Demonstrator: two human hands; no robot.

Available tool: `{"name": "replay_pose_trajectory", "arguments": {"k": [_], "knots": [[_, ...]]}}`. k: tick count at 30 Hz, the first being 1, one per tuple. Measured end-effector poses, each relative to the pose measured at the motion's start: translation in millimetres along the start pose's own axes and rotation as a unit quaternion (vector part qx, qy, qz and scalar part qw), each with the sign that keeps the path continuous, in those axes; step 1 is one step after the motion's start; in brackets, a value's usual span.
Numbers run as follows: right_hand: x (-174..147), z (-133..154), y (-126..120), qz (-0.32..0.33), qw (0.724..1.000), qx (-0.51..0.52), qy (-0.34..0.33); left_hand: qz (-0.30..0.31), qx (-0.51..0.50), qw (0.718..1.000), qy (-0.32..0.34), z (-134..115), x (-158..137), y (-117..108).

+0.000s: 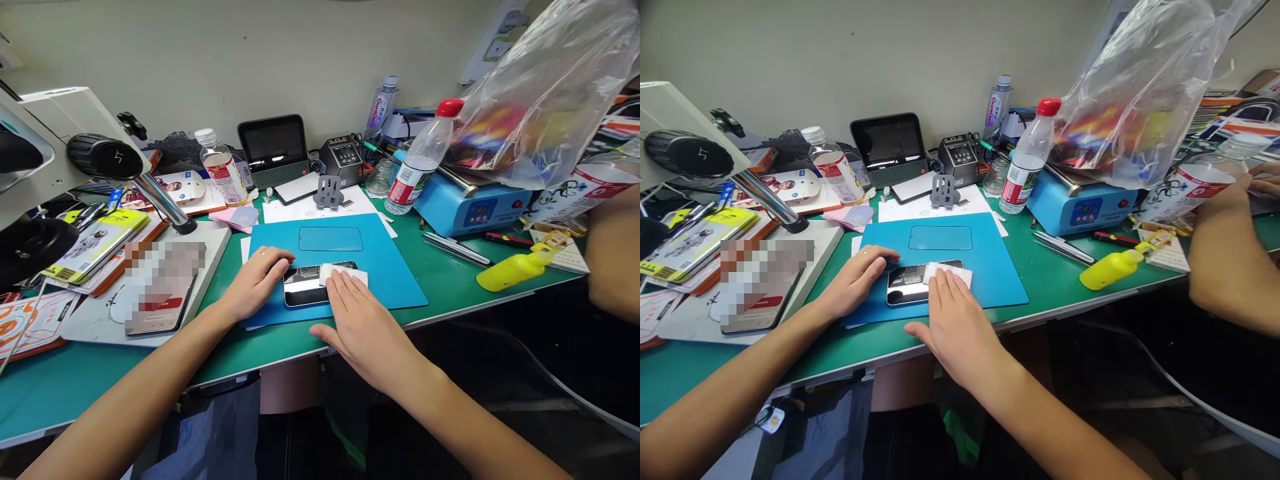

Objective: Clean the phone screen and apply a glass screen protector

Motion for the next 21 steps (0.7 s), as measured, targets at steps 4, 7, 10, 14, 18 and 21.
{"name": "replay_pose_trajectory", "arguments": {"k": [4,7,10,14,18,21], "knots": [[15,-13,4,0.002,0.999,0.026,0.041,-0.011,0.001,1.000,0.002,0,1,-2],[16,-24,6,0.006,0.997,0.063,0.044,-0.016,0.002,1.000,0.001,2,2,-3],[15,-33,7,0.031,0.994,0.097,0.047,-0.016,-0.001,1.000,0.000,5,1,-3],[16,-41,7,0.042,0.993,0.105,0.045,-0.018,-0.015,1.000,0.001,5,0,-3],[11,-49,3,0.005,0.995,0.101,-0.002,-0.032,-0.026,0.999,-0.009,4,1,-4],[8,-55,-1,-0.024,0.993,0.115,-0.030,-0.038,-0.039,0.998,-0.009,3,1,-5]]}}
Point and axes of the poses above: each hand's wrist, its own x-axis towards the middle knuckle, its own y-axis out of the palm, z = x × y, the point moved 5 cm from there along x, towards the middle knuckle, and after that the axes turned 6 degrees about -x, right-handed, at the moved point
